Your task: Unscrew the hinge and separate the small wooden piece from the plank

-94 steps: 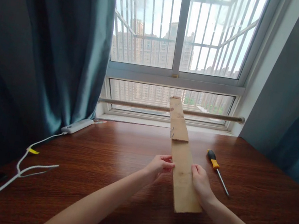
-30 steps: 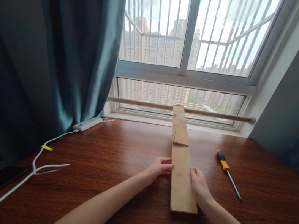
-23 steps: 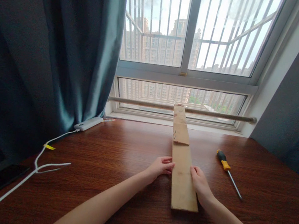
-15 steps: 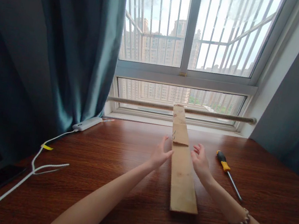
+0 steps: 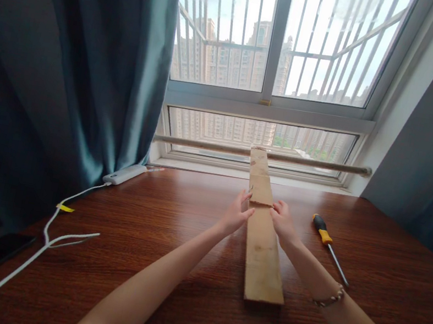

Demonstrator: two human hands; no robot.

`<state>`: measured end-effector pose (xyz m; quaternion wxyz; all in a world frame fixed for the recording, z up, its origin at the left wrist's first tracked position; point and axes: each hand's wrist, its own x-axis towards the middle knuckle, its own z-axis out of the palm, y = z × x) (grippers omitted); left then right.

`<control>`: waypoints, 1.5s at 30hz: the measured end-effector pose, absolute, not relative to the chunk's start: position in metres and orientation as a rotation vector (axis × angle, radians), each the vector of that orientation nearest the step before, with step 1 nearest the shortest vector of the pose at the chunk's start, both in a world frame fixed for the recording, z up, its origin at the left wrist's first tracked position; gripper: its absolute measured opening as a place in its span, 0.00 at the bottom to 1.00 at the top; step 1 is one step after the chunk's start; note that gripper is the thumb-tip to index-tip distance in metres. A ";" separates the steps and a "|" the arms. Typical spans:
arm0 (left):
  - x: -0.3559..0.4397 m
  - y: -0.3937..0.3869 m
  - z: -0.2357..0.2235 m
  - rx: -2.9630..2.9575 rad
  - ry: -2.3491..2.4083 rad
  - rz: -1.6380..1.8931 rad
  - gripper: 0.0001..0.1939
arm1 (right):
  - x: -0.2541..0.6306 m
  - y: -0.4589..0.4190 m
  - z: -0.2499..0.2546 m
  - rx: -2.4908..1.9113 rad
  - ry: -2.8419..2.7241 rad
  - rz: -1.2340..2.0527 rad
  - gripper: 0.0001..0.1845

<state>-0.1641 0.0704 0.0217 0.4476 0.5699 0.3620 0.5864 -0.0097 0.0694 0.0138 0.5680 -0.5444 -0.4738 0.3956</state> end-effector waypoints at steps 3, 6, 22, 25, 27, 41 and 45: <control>-0.165 0.070 0.019 1.319 0.850 1.425 0.32 | -0.009 0.069 0.014 -1.256 -1.121 0.945 0.34; -0.165 0.070 0.017 1.320 0.874 1.382 0.36 | -0.010 0.069 0.013 -1.227 -1.136 0.967 0.35; -0.173 0.075 0.023 0.815 0.658 1.366 0.35 | -0.035 0.051 0.016 -0.687 -1.587 1.115 0.39; -0.175 0.075 0.024 0.719 0.598 1.315 0.29 | -0.037 0.050 0.010 -0.701 -1.632 1.112 0.35; -0.176 0.074 0.025 0.702 0.580 1.293 0.28 | -0.037 0.051 0.009 -0.718 -1.598 1.097 0.33; -0.169 0.094 0.005 0.551 0.700 1.486 0.11 | -0.006 0.060 0.028 -0.980 -1.210 1.048 0.15; -0.159 0.111 0.002 0.407 0.799 1.566 0.05 | 0.030 0.069 0.047 -1.223 -1.289 0.987 0.09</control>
